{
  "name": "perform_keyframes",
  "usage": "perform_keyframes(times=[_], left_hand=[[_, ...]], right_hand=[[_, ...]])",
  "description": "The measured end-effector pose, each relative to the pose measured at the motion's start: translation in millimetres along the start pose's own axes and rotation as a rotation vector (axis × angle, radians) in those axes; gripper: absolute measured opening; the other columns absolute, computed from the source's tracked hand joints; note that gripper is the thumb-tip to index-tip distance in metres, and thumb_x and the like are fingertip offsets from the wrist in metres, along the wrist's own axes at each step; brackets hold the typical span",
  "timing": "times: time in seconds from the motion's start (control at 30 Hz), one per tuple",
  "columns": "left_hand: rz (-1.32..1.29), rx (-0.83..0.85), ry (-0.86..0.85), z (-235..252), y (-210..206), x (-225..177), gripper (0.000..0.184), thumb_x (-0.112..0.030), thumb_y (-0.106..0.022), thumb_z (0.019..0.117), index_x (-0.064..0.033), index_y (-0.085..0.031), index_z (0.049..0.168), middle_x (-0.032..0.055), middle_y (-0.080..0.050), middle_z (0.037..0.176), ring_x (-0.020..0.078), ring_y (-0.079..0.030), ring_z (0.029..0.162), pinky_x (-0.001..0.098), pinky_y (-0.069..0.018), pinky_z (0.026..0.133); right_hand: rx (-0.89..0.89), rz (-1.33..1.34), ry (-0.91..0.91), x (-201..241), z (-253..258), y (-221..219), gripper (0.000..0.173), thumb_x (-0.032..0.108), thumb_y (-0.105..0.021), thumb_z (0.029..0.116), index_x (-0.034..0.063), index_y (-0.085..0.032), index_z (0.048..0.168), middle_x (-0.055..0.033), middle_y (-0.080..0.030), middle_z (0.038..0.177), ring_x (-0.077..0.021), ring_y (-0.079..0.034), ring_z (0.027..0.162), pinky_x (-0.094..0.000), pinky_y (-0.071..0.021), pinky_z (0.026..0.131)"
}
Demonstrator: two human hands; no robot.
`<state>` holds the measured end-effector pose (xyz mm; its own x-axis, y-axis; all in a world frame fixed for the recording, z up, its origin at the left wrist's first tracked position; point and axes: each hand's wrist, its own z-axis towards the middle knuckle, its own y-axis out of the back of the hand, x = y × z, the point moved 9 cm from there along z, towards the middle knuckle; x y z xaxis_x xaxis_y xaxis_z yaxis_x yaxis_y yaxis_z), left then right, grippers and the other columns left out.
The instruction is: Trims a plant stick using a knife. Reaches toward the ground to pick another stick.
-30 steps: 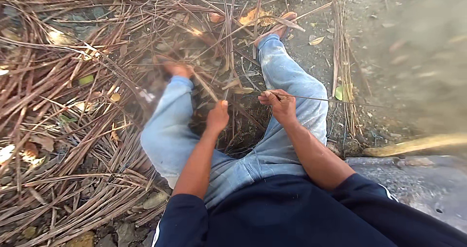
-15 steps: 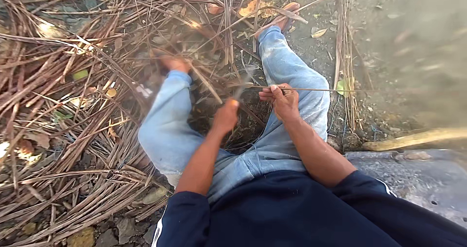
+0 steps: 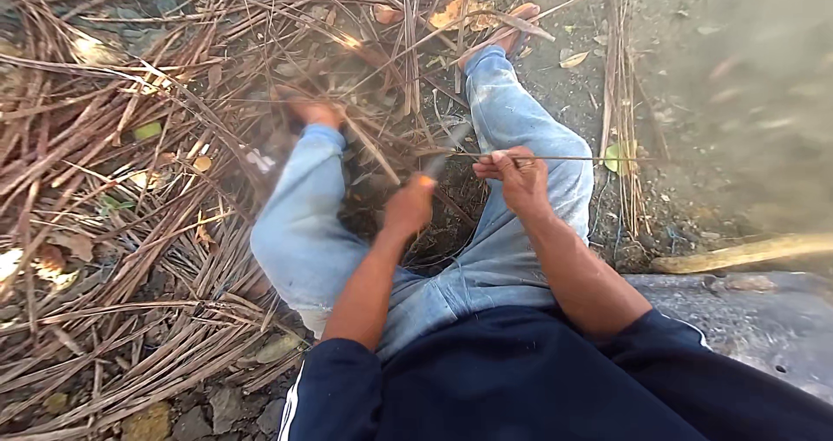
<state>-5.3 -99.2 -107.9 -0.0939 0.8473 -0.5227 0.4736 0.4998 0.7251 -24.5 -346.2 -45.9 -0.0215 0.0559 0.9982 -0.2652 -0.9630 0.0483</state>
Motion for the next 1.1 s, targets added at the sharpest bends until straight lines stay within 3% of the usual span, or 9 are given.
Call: perform_keyframes(times=[0.1, 0.2, 0.4, 0.47, 0.57, 0.67, 0.8, 1.0, 1.1], left_hand=[[-0.14, -0.057, 0.18, 23, 12, 56, 0.058, -0.046, -0.025, 0.1113, -0.0027, -0.057, 0.133, 0.0285, -0.068, 0.111, 0.0463, -0.067, 0.103, 0.0681, -0.0517, 0.087], [-0.352, -0.115, 0.103, 22, 10, 28, 0.058, -0.05, -0.026, 0.1104, -0.0065, -0.056, 0.133, 0.0217, -0.064, 0.089, 0.0355, -0.065, 0.071, 0.0556, -0.0563, 0.067], [-0.687, -0.07, 0.025, 20, -1, 33, 0.035, -0.037, -0.063, 0.1022, -0.007, -0.06, 0.121, 0.0105, -0.063, 0.081, 0.0188, -0.06, 0.059, 0.0361, -0.0552, 0.057], [-0.828, 0.1, -0.035, 11, -10, 25, 0.028, -0.03, -0.066, 0.1011, -0.0069, -0.062, 0.116, 0.0094, -0.068, 0.078, 0.015, -0.062, 0.054, 0.029, -0.0558, 0.052], [-0.875, 0.32, -0.058, -6, -24, 3, 0.019, -0.013, -0.068, 0.0986, -0.0014, -0.064, 0.113, 0.0111, -0.073, 0.09, 0.0098, -0.059, 0.051, 0.0223, -0.0512, 0.049], [-1.003, 0.324, -0.033, -13, -31, -5, 0.012, -0.006, -0.065, 0.0989, 0.0008, -0.062, 0.108, 0.011, -0.072, 0.087, 0.0077, -0.058, 0.049, 0.0196, -0.05, 0.047], [-1.217, 0.235, -0.018, -11, -30, -8, 0.012, 0.0, -0.065, 0.0965, -0.0008, -0.058, 0.106, 0.0116, -0.069, 0.084, 0.0109, -0.059, 0.05, 0.0229, -0.0531, 0.048], [-1.071, 0.115, 0.022, -6, -26, 6, 0.019, -0.002, -0.072, 0.0933, -0.0018, -0.059, 0.108, 0.0072, -0.065, 0.076, 0.0102, -0.057, 0.05, 0.0233, -0.0524, 0.048], [-0.813, -0.002, 0.021, 0, 3, 16, 0.029, -0.009, -0.075, 0.0926, -0.0017, -0.061, 0.117, 0.0058, -0.067, 0.087, 0.0098, -0.059, 0.057, 0.0251, -0.0531, 0.053]], right_hand=[[-0.064, 0.02, 0.095, 33, 14, 40, 0.013, 0.008, -0.049, 0.107, 0.0023, -0.06, 0.106, -0.0075, -0.078, 0.099, -0.0224, -0.078, 0.086, -0.0422, -0.0663, 0.084], [-0.069, -0.027, 0.063, 38, 18, 48, 0.014, 0.009, -0.047, 0.1079, 0.0017, -0.059, 0.107, -0.0054, -0.076, 0.096, -0.0187, -0.077, 0.084, -0.0386, -0.0663, 0.082], [0.257, -0.123, -0.141, 24, 16, 11, 0.019, 0.011, -0.037, 0.1112, -0.0004, -0.051, 0.118, -0.0102, -0.074, 0.101, -0.0191, -0.076, 0.078, -0.0379, -0.0661, 0.076], [0.373, -0.134, -0.175, 19, 15, -8, 0.017, 0.011, -0.037, 0.1117, 0.0004, -0.05, 0.117, -0.0096, -0.074, 0.094, -0.0183, -0.076, 0.075, -0.036, -0.066, 0.075], [0.375, -0.083, -0.16, 22, 18, -29, 0.019, 0.012, -0.037, 0.1116, -0.0004, -0.051, 0.117, -0.0109, -0.075, 0.094, -0.0199, -0.076, 0.075, -0.037, -0.066, 0.074], [0.353, -0.053, -0.131, 26, 18, -46, 0.019, 0.017, -0.043, 0.1104, 0.0019, -0.053, 0.116, -0.0088, -0.072, 0.094, -0.0174, -0.073, 0.071, -0.0361, -0.0644, 0.07], [0.559, -0.144, -0.179, 2, -11, -91, 0.019, 0.013, -0.052, 0.1071, -0.002, -0.062, 0.108, -0.0119, -0.07, 0.085, -0.0184, -0.068, 0.067, -0.0361, -0.0605, 0.066], [0.49, -0.084, -0.157, -11, -12, -83, 0.023, 0.017, -0.051, 0.1081, -0.0001, -0.066, 0.11, -0.0081, -0.072, 0.087, -0.0136, -0.068, 0.069, -0.0316, -0.0603, 0.067], [0.442, -0.106, -0.085, 18, 6, -55, 0.023, 0.018, -0.054, 0.1067, -0.0004, -0.067, 0.114, -0.0074, -0.072, 0.089, -0.0143, -0.07, 0.071, -0.0348, -0.0631, 0.069]])
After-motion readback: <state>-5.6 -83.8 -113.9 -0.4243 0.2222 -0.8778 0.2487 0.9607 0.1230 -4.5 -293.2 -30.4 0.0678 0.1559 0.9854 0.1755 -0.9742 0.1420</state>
